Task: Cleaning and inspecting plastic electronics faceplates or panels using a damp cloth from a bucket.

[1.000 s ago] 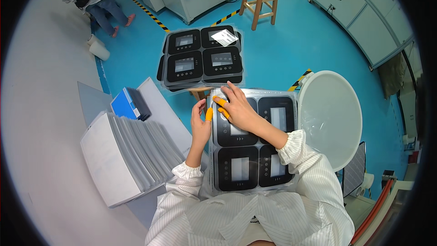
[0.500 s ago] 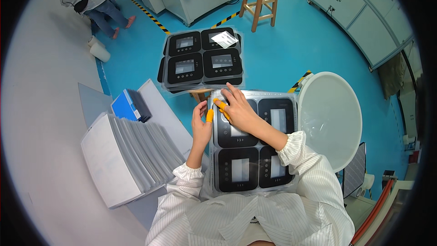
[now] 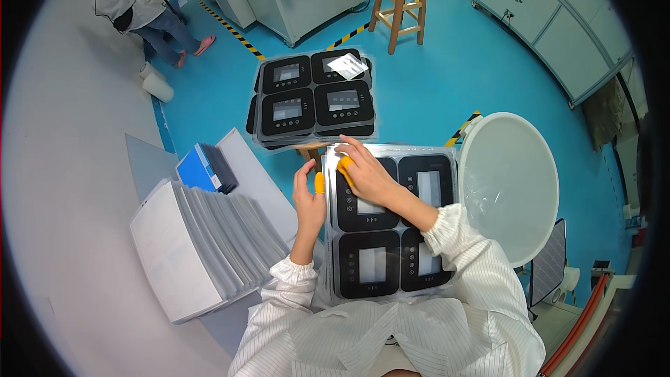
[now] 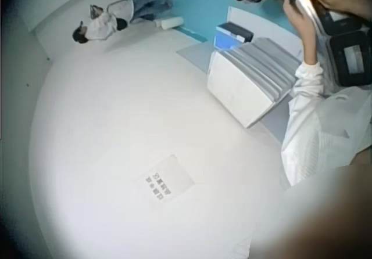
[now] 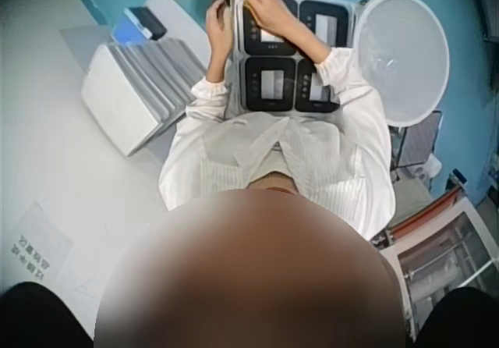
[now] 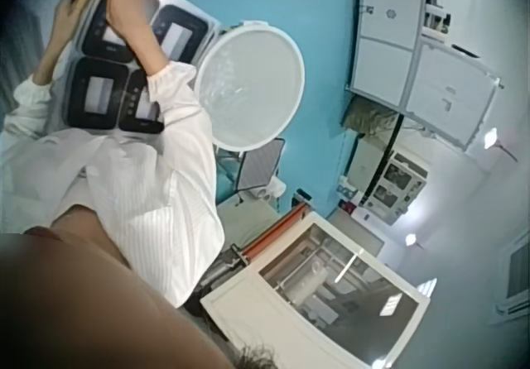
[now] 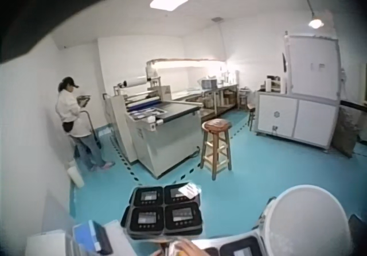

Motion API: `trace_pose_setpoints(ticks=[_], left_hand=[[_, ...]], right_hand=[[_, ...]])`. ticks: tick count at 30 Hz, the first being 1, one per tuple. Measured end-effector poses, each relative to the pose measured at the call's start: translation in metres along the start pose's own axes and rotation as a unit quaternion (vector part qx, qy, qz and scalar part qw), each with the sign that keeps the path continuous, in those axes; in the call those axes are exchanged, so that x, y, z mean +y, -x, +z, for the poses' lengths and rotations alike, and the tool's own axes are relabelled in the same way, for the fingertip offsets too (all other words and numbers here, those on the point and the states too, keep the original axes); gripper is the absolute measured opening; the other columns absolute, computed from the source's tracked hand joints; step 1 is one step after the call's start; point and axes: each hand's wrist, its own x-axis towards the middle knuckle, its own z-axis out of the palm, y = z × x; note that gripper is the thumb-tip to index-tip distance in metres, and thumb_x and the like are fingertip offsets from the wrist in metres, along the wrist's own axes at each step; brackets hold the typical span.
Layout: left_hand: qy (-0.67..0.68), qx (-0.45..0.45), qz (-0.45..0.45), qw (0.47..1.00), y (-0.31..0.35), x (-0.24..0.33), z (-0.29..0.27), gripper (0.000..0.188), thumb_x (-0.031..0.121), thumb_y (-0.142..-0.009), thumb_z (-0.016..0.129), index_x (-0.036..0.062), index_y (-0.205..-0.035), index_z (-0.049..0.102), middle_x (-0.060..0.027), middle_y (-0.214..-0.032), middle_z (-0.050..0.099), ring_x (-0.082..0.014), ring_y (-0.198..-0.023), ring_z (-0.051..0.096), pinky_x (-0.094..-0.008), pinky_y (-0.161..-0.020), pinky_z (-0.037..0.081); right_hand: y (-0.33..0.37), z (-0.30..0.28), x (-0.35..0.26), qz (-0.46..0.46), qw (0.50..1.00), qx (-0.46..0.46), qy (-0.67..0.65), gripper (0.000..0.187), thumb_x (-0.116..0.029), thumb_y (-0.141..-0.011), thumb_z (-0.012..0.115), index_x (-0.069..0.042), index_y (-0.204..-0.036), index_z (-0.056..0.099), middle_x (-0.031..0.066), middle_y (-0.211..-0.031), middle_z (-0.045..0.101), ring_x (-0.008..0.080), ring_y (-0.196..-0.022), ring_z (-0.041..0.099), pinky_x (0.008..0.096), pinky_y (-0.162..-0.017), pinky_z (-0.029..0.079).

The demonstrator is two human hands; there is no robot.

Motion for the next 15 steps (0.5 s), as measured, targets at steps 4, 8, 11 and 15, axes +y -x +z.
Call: trace_pose_setpoints(ticks=[4,8,11,15], left_hand=[[-0.019,0.027,0.039,0.999,-0.011,0.023,-0.009,0.038,-0.004,-0.072,0.045,0.0002,-0.109,0.052,-0.0150,-0.106,0.053,-0.0282,-0.100,0.050,-0.0336,-0.089,0.036],[0.050,-0.035,0.059,0.996,-0.027,0.030,-0.003,0.025,0.007,-0.079,0.052,-0.0013,-0.102,0.058,-0.0111,-0.089,0.061,-0.0208,-0.086,0.055,-0.0278,-0.078,0.041],[0.133,-0.088,0.000,0.987,-0.034,0.038,0.011,0.020,0.010,-0.083,0.050,-0.0028,-0.092,0.062,-0.0097,-0.080,0.063,-0.0138,-0.072,0.056,-0.0250,-0.070,0.043],[0.254,-0.124,-0.196,0.939,-0.049,0.037,0.020,0.021,0.016,-0.084,0.050,0.0039,-0.078,0.066,0.0050,-0.056,0.050,-0.0021,-0.045,0.035,-0.0178,-0.043,0.024]], right_hand=[[0.026,-0.033,-0.022,-0.006,0.999,-0.033,-0.013,0.019,0.006,-0.062,0.060,0.003,-0.076,0.048,0.0163,-0.117,0.041,0.0369,-0.122,0.029,0.0445,-0.098,0.029],[0.035,-0.048,-0.032,-0.003,0.999,-0.029,-0.014,0.021,0.008,-0.059,0.059,0.003,-0.078,0.050,0.0188,-0.126,0.035,0.0396,-0.122,0.026,0.0464,-0.099,0.028],[0.035,-0.054,-0.037,-0.012,1.000,-0.017,-0.023,0.022,0.009,-0.058,0.059,0.003,-0.078,0.051,0.0195,-0.128,0.032,0.0408,-0.122,0.025,0.0474,-0.099,0.027],[0.036,-0.068,-0.037,0.023,0.990,-0.026,-0.136,0.018,0.005,-0.072,0.051,-0.007,-0.083,0.042,0.0112,-0.124,0.046,0.0326,-0.126,0.029,0.0502,-0.102,0.013]])
